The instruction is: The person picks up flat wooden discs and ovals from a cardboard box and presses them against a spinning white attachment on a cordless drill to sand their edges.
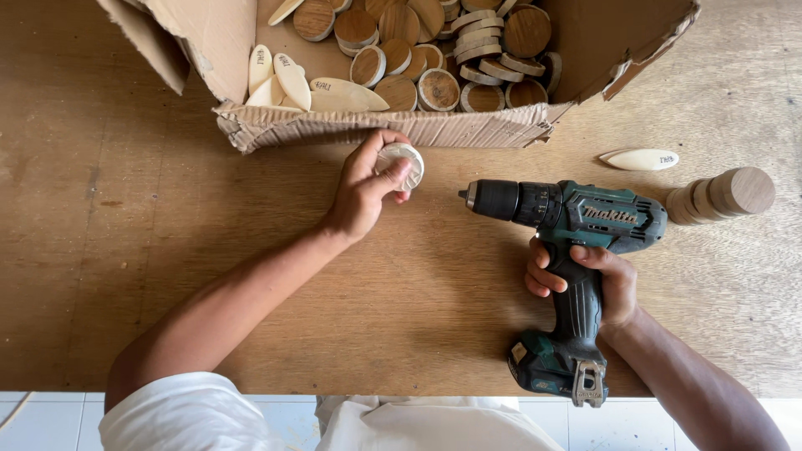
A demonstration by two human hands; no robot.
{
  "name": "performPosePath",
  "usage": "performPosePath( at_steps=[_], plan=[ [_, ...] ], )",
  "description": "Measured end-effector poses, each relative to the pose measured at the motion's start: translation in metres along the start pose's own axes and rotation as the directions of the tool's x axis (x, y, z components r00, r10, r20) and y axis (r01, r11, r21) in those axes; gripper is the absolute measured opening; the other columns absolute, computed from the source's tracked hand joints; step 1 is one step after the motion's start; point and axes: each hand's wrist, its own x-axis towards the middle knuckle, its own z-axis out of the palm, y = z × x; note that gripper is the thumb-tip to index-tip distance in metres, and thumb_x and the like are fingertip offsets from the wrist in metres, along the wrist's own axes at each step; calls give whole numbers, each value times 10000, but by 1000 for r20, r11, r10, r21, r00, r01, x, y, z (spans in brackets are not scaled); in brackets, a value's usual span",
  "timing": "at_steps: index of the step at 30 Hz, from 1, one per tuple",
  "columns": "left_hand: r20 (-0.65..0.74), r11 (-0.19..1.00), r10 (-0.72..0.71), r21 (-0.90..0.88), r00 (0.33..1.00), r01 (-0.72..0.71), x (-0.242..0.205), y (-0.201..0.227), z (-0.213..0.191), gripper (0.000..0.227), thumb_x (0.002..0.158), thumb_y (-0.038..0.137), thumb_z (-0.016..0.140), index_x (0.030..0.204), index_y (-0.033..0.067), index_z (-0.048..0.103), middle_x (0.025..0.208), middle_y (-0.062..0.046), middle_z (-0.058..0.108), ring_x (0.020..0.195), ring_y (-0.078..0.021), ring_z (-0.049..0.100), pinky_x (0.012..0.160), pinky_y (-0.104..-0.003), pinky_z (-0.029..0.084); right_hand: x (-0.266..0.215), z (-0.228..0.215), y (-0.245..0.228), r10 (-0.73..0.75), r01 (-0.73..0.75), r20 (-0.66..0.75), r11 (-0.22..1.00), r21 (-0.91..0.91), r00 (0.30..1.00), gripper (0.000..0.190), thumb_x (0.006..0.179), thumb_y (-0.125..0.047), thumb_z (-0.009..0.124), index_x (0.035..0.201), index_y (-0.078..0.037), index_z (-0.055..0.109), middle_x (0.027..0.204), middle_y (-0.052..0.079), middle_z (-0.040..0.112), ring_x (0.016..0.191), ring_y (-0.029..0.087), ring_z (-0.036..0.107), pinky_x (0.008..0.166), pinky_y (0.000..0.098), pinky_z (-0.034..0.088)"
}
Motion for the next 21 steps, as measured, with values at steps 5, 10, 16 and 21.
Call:
performPosePath(
  at_steps=[5,10,16,21],
  plan=[
    [79,991,71,-115,994,-62,-4,-2,22,211,849,150,522,1006,20,467,810,-138,539,692,-187,583,622,-294,511,2,-2,3,-16,16,-6,1000,24,1000,355,743,-209,472,927,94,449,621,107,462,630,218,466,647,342,372],
    [73,975,211,-82,975,-205,-3,7,25,184,827,74,557,968,-8,472,916,-167,559,811,-191,586,738,-314,496,1,-8,1,13,-12,-5,1000,22,1000,384,740,-223,461,942,103,441,585,88,439,663,240,457,688,337,353],
    [108,963,269,-13,957,-269,-4,17,29,123,833,51,552,927,15,481,941,-151,579,916,-180,549,827,-307,436,0,-8,1,34,-33,-34,999,39,999,413,715,-229,464,971,94,433,575,75,420,686,247,464,700,339,345],
    [168,952,286,61,943,-300,-5,19,30,108,832,35,551,922,25,495,941,-144,590,896,-193,577,804,-318,456,1,-13,1,46,-46,-12,998,31,999,423,702,-230,475,979,87,430,586,79,435,710,262,481,714,345,353]
  ],
)
